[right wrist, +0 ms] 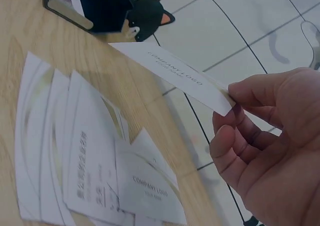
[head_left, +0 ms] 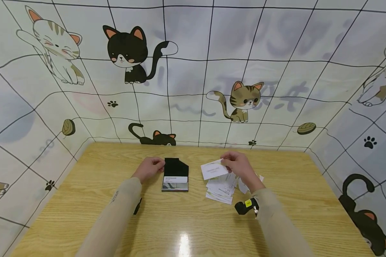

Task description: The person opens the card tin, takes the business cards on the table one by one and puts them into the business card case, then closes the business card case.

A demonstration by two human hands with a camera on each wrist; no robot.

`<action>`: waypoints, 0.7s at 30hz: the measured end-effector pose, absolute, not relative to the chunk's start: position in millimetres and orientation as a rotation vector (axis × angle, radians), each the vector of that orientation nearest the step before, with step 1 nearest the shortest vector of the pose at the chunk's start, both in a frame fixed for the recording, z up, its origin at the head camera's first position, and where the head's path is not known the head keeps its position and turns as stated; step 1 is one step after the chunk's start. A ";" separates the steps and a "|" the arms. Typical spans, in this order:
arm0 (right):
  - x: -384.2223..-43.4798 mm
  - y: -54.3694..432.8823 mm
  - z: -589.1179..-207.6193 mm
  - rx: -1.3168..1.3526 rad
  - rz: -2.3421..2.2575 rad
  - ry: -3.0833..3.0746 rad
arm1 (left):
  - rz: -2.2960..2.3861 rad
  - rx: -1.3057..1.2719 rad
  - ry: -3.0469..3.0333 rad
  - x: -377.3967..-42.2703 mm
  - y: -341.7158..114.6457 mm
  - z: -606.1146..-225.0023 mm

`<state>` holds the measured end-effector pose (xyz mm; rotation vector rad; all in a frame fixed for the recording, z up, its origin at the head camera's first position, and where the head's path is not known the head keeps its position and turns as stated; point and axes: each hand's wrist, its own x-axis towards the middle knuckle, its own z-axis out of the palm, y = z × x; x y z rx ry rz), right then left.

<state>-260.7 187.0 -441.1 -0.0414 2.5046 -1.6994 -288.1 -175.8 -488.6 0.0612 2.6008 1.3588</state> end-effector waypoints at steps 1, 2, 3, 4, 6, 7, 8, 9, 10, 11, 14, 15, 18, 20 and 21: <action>-260.2 184.0 -440.7 -0.057 -1.715 2.496 | 1.361 0.060 2.600 -288.5 -175.8 -488.5; -259.7 181.0 -440.2 -0.078 -1.729 2.490 | 1.363 0.060 2.598 -288.7 -175.8 -488.6; -259.1 177.9 -439.8 -0.097 -1.741 2.484 | 1.363 0.059 2.599 -289.1 -176.0 -488.6; -258.8 175.0 -439.6 -0.118 -1.750 2.481 | 1.365 0.058 2.598 -289.4 -176.1 -488.7; -257.5 168.6 -439.5 -0.140 -1.761 2.473 | 1.362 0.064 2.602 -289.9 -176.3 -488.7; -256.8 165.5 -439.9 -0.149 -1.767 2.472 | 1.363 0.068 2.602 -289.8 -176.3 -488.6; -256.2 162.3 -440.4 -0.158 -1.772 2.470 | 1.363 0.076 2.604 -289.4 -176.2 -488.5; -255.5 158.9 -441.3 -0.158 -1.773 2.469 | 1.364 0.081 2.606 -289.1 -176.2 -488.1; -254.9 155.7 -442.3 -0.162 -1.774 2.468 | 1.365 0.084 2.607 -288.6 -176.1 -488.0; -254.4 152.3 -443.6 -0.159 -1.779 2.464 | 1.366 0.089 2.610 -288.2 -176.0 -487.6; -253.2 142.9 -447.5 -0.160 -1.794 2.457 | 1.366 0.096 2.615 -287.4 -175.9 -486.6; -252.7 139.8 -448.7 -0.158 -1.800 2.457 | 1.365 0.095 2.617 -287.3 -175.8 -486.3; -251.5 131.0 -453.0 -0.153 -1.817 2.458 | 1.362 0.098 2.622 -287.1 -175.6 -486.1; -250.4 125.4 -455.7 -0.154 -1.827 2.458 | 1.362 0.095 2.622 -286.6 -175.4 -485.9; -249.9 122.7 -457.2 -0.159 -1.833 2.458 | 1.362 0.092 2.621 -286.2 -175.3 -485.8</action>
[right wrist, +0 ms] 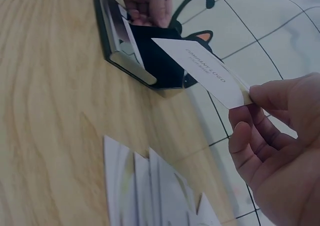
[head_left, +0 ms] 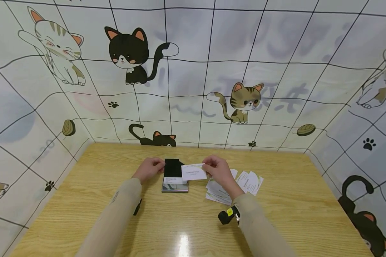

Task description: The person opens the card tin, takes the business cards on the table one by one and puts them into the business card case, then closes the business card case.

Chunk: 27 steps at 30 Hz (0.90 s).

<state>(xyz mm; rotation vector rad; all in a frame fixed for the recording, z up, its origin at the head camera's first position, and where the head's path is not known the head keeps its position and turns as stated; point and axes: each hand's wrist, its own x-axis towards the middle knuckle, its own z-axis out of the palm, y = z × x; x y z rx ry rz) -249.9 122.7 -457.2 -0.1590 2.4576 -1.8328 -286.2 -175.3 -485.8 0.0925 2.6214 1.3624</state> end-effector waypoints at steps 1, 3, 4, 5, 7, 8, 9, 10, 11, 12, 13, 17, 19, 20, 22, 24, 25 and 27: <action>-249.3 120.3 -458.8 -0.163 -1.836 2.459 | 1.361 0.093 2.622 -285.9 -175.2 -485.7; -248.3 115.5 -461.9 -0.180 -1.850 2.459 | 1.358 0.092 2.624 -285.5 -175.0 -485.0; -247.8 113.2 -463.3 -0.186 -1.854 2.461 | 1.359 0.091 2.623 -285.3 -174.9 -484.6; -247.6 111.0 -464.7 -0.195 -1.855 2.468 | 1.359 0.091 2.623 -285.2 -174.7 -484.1; -247.1 106.7 -467.8 -0.212 -1.847 2.483 | 1.358 0.092 2.624 -285.1 -174.6 -483.6; -246.9 104.4 -469.3 -0.219 -1.841 2.493 | 1.356 0.097 2.626 -285.1 -174.7 -483.6; -246.8 102.2 -470.8 -0.220 -1.836 2.499 | 1.357 0.097 2.625 -285.0 -174.6 -483.5; -246.7 99.9 -472.2 -0.215 -1.829 2.506 | 1.356 0.102 2.626 -284.9 -174.9 -483.6; -246.6 97.7 -473.9 -0.212 -1.824 2.513 | 1.358 0.102 2.626 -284.9 -175.0 -483.8; -246.7 95.5 -475.6 -0.210 -1.822 2.519 | 1.358 0.103 2.626 -284.9 -175.3 -483.9; -246.9 93.3 -477.1 -0.209 -1.819 2.531 | 1.359 0.107 2.626 -284.8 -175.5 -484.0; -246.4 84.5 -479.7 -0.215 -1.810 2.579 | 1.359 0.111 2.626 -284.7 -176.0 -483.7; -246.3 80.9 -480.7 -0.220 -1.799 2.604 | 1.363 0.111 2.622 -284.6 -175.7 -483.6; -246.4 79.3 -481.0 -0.220 -1.790 2.621 | 1.364 0.112 2.622 -284.7 -175.6 -483.9; -247.2 76.8 -483.6 -0.227 -1.771 2.656 | 1.373 0.097 2.615 -285.1 -175.0 -484.4; -248.3 74.2 -485.5 -0.224 -1.755 2.688 | 1.371 0.088 2.615 -285.8 -174.8 -484.8; -249.1 73.0 -486.4 -0.223 -1.745 2.707 | 1.366 0.086 2.618 -286.1 -174.9 -484.9; -250.6 70.6 -488.9 -0.225 -1.735 2.728 | 1.361 0.075 2.620 -286.5 -175.0 -485.1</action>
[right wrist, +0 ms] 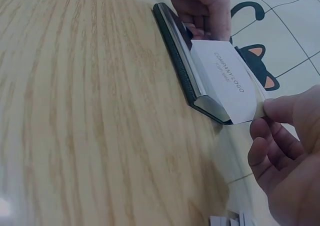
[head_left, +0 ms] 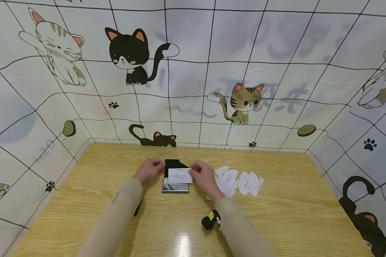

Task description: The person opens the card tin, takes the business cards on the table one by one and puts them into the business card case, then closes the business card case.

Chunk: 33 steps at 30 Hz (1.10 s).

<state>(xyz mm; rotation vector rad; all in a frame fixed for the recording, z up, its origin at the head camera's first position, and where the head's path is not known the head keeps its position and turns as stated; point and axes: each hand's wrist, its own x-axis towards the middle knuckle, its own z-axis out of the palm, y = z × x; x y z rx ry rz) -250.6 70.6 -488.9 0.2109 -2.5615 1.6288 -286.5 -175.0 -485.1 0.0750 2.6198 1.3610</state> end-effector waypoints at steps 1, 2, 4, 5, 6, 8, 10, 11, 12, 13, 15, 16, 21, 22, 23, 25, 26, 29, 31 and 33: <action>-251.0 69.5 -489.5 0.208 1.620 -2.563 | 1.360 0.076 2.620 -286.6 -175.0 -485.2; -251.6 68.6 -490.2 0.205 1.614 -2.560 | 1.355 0.079 2.623 -286.8 -175.0 -485.4; -252.2 66.6 -491.4 0.202 1.606 -2.556 | 1.357 0.080 2.622 -286.9 -175.2 -485.7; -252.4 65.4 -491.8 0.204 1.601 -2.555 | 1.361 0.080 2.618 -286.8 -175.5 -486.1; -252.6 64.2 -492.3 0.203 1.595 -2.558 | 1.365 0.080 2.615 -286.9 -175.6 -486.2; -253.5 62.2 -493.9 0.217 1.574 -2.559 | 1.366 0.080 2.615 -287.1 -175.8 -486.2; -254.7 60.1 -496.0 0.217 1.559 -2.568 | 1.369 0.077 2.614 -287.1 -176.1 -486.2; -255.2 59.2 -496.9 0.221 1.551 -2.569 | 1.367 0.075 2.615 -286.9 -176.1 -486.1; -255.5 58.4 -497.8 0.224 1.545 -2.570 | 1.367 0.074 2.615 -286.7 -176.0 -486.1; -255.9 58.0 -498.6 0.231 1.540 -2.569 | 1.365 0.075 2.615 -286.6 -175.9 -486.3; -255.8 57.1 -499.5 0.233 1.537 -2.576 | 1.365 0.071 2.614 -286.6 -175.7 -486.5; -255.5 56.8 -499.6 0.238 1.534 -2.579 | 1.368 0.068 2.611 -286.5 -175.3 -486.5; -253.2 57.1 -499.4 0.256 1.529 -2.607 | 1.379 0.060 2.603 -285.7 -174.1 -485.6; -253.1 57.3 -499.6 0.259 1.524 -2.614 | 1.381 0.059 2.601 -285.5 -174.0 -485.5; -252.8 57.7 -499.9 0.261 1.522 -2.625 | 1.381 0.059 2.601 -285.5 -174.1 -485.4; -252.7 58.4 -500.4 0.271 1.509 -2.648 | 1.381 0.065 2.603 -285.7 -174.5 -485.8; -252.7 58.8 -500.6 0.276 1.498 -2.661 | 1.380 0.065 2.604 -286.0 -174.6 -485.7; -252.8 60.4 -500.1 0.294 1.472 -2.702 | 1.377 0.076 2.609 -286.6 -174.7 -486.2; -252.7 61.4 -499.4 0.321 1.452 -2.723 | 1.375 0.081 2.612 -286.4 -174.6 -486.2; -252.1 62.3 -497.9 0.344 1.438 -2.740 | 1.376 0.083 2.613 -286.0 -174.4 -486.0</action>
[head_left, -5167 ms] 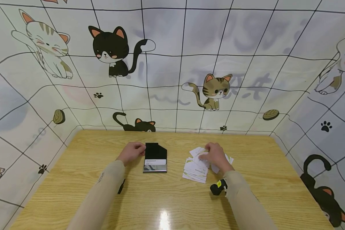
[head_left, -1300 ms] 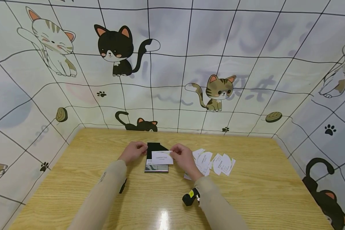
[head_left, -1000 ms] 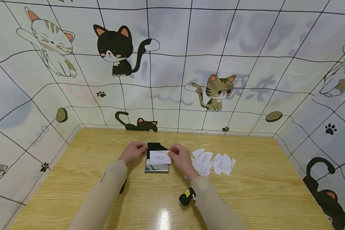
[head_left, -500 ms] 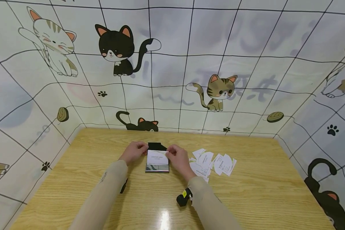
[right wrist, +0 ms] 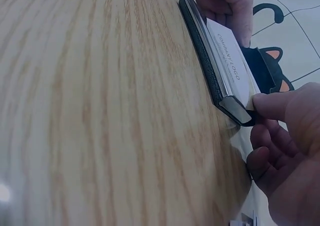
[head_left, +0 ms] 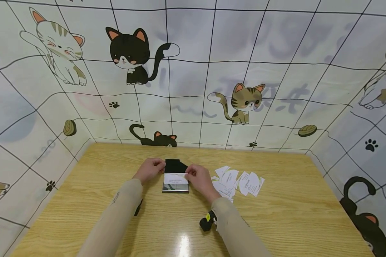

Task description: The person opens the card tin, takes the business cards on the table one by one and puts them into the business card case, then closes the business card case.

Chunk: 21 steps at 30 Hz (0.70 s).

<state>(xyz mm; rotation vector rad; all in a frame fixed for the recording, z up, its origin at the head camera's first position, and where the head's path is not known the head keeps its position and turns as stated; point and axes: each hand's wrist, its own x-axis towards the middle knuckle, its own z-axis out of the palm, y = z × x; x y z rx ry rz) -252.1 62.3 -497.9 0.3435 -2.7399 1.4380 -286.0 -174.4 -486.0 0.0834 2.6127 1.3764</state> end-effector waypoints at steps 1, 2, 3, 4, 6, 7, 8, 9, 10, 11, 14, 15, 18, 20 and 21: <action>-251.6 62.6 -497.3 0.353 1.433 -2.746 | 1.375 0.085 2.613 -285.8 -174.4 -486.0; -251.2 62.9 -496.7 0.364 1.425 -2.754 | 1.373 0.088 2.614 -285.6 -174.3 -485.8; -250.9 63.5 -496.7 0.381 1.413 -2.759 | 1.372 0.091 2.614 -285.4 -174.3 -485.6; -250.6 63.6 -496.2 0.389 1.400 -2.767 | 1.370 0.095 2.615 -285.4 -174.3 -485.5; -250.4 64.4 -496.4 0.415 1.358 -2.781 | 1.372 0.092 2.613 -285.7 -174.3 -485.2; -250.4 64.8 -496.9 0.429 1.333 -2.787 | 1.370 0.092 2.613 -285.9 -174.4 -485.1; -250.2 65.1 -497.2 0.444 1.307 -2.794 | 1.370 0.097 2.614 -285.8 -174.4 -485.0; -250.2 65.4 -497.4 0.456 1.291 -2.797 | 1.371 0.099 2.613 -285.8 -174.5 -485.0; -249.9 65.5 -497.3 0.461 1.281 -2.804 | 1.376 0.094 2.608 -285.8 -174.3 -484.9; -249.7 65.7 -497.2 0.469 1.272 -2.809 | 1.383 0.091 2.603 -285.7 -174.2 -484.9; -249.0 66.2 -496.6 0.485 1.262 -2.829 | 1.393 0.084 2.594 -285.1 -173.4 -484.6; -248.9 66.4 -496.2 0.489 1.263 -2.834 | 1.398 0.072 2.589 -285.0 -173.0 -484.3; -249.2 66.9 -495.9 0.510 1.230 -2.845 | 1.399 0.063 2.592 -284.1 -172.4 -483.3; -249.2 67.3 -495.8 0.528 1.210 -2.842 | 1.404 0.059 2.593 -283.5 -172.3 -483.0; -249.3 67.5 -495.9 0.540 1.200 -2.837 | 1.407 0.057 2.592 -283.5 -172.3 -483.2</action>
